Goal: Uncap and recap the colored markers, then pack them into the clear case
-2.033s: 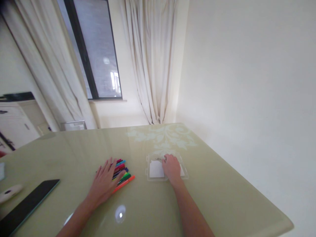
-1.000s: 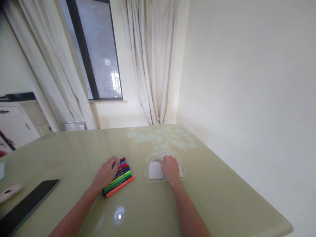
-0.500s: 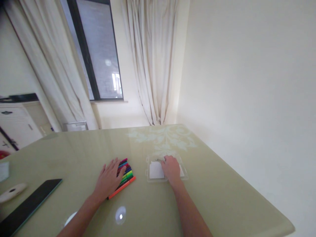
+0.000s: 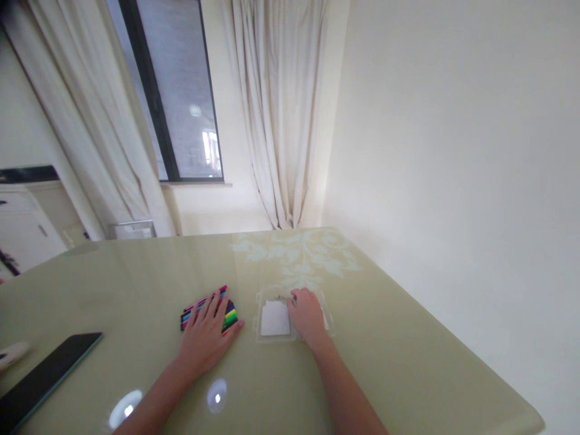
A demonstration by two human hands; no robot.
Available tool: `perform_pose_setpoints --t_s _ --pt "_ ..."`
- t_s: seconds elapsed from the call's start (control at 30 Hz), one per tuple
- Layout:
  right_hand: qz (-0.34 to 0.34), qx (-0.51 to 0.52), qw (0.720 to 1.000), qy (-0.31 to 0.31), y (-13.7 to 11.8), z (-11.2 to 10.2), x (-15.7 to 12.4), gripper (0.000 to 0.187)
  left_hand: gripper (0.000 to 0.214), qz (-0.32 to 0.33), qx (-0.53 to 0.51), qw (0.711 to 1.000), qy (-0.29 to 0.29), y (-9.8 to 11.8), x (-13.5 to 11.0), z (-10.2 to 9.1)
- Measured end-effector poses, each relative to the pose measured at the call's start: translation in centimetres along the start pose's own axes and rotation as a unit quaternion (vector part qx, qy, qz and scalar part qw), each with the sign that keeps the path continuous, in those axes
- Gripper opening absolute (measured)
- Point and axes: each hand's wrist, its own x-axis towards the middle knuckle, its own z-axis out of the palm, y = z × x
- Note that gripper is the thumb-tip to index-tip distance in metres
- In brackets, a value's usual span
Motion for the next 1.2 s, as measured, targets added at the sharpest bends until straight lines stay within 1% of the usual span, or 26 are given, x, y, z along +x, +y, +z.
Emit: perform_pose_setpoints --t_s 0.07,0.13,0.23,0.3,0.43,0.5,0.53,0.57,0.63,0.67,0.73,0.8,0.83,0.9,0.97,1.03,1.07,1.2 --pt "-0.014 0.011 1.0 -0.007 -0.5 0.3 -0.2 0.029 0.072 0.016 -0.024 0.999 0.018 -0.3 -0.2 -0.4" --pt "-0.023 0.018 0.999 -0.014 -1.0 0.4 -0.4 0.028 0.056 0.039 -0.058 0.997 0.023 -0.5 -0.6 -1.1" --pt "-0.022 0.018 0.999 -0.024 -1.5 0.1 -0.7 0.026 0.024 0.071 -0.104 0.992 0.008 -0.6 -1.2 -2.1" --pt "-0.014 0.011 0.999 -0.033 -1.6 -0.3 -0.8 0.024 0.015 0.084 -0.122 0.989 0.0 -0.4 -1.3 -2.4" --pt "-0.014 -0.032 0.999 -0.028 -1.4 -1.2 -0.8 0.024 0.018 0.086 -0.167 0.982 0.005 -0.1 -1.2 -2.7" --pt "-0.022 -0.04 0.999 -0.007 -1.6 -1.6 -0.8 0.024 0.023 0.064 -0.228 0.971 0.013 0.1 -0.9 -3.0" --pt "-0.028 -0.028 0.999 0.008 -1.9 -1.8 -0.9 0.024 0.027 0.045 -0.276 0.96 0.012 0.3 -0.8 -3.3" --pt "-0.036 0.002 0.999 0.023 -2.4 -1.8 -1.0 0.023 0.032 0.022 -0.334 0.942 0.006 0.5 -0.6 -3.6" --pt "-0.058 0.114 0.991 0.036 -3.9 -1.7 -1.6 0.024 0.041 -0.027 -0.451 0.892 -0.023 1.1 -0.3 -4.3" --pt "-0.072 0.19 0.979 0.024 -4.8 -1.5 -2.0 0.026 0.045 -0.043 -0.5 0.864 -0.041 1.4 -0.2 -4.7" --pt "-0.096 0.339 0.935 -0.034 -6.6 -0.7 -3.1 0.03 0.049 -0.058 -0.569 0.817 -0.069 2.2 -0.3 -5.2" --pt "-0.112 0.439 0.886 -0.099 -8.1 0.2 -4.1 0.03 0.05 -0.068 -0.611 0.785 -0.08 2.9 -0.5 -5.5" --pt "-0.107 0.472 0.868 -0.112 -8.6 0.6 -4.5 0.031 0.051 -0.078 -0.625 0.772 -0.083 3.2 -0.6 -5.5" --pt "-0.089 0.509 0.847 -0.124 -9.2 1.0 -4.9 0.034 0.052 -0.106 -0.64 0.755 -0.092 3.4 -0.9 -5.4" --pt "-0.069 0.524 0.84 -0.126 -9.1 1.0 -4.9 0.034 0.053 -0.127 -0.644 0.746 -0.108 3.5 -1.0 -5.3" --pt "-0.055 0.544 0.827 -0.129 -8.8 0.8 -4.5 0.033 0.053 -0.134 -0.652 0.736 -0.125 3.5 -1.0 -5.3" --pt "-0.047 0.561 0.817 -0.126 -8.5 0.6 -4.2 0.031 0.053 -0.133 -0.656 0.73 -0.136 3.5 -1.1 -5.4" --pt "-0.005 0.641 0.764 -0.076 -7.5 -0.1 -3.1 0.029 0.056 -0.123 -0.666 0.715 -0.175 3.8 -1.2 -5.5"
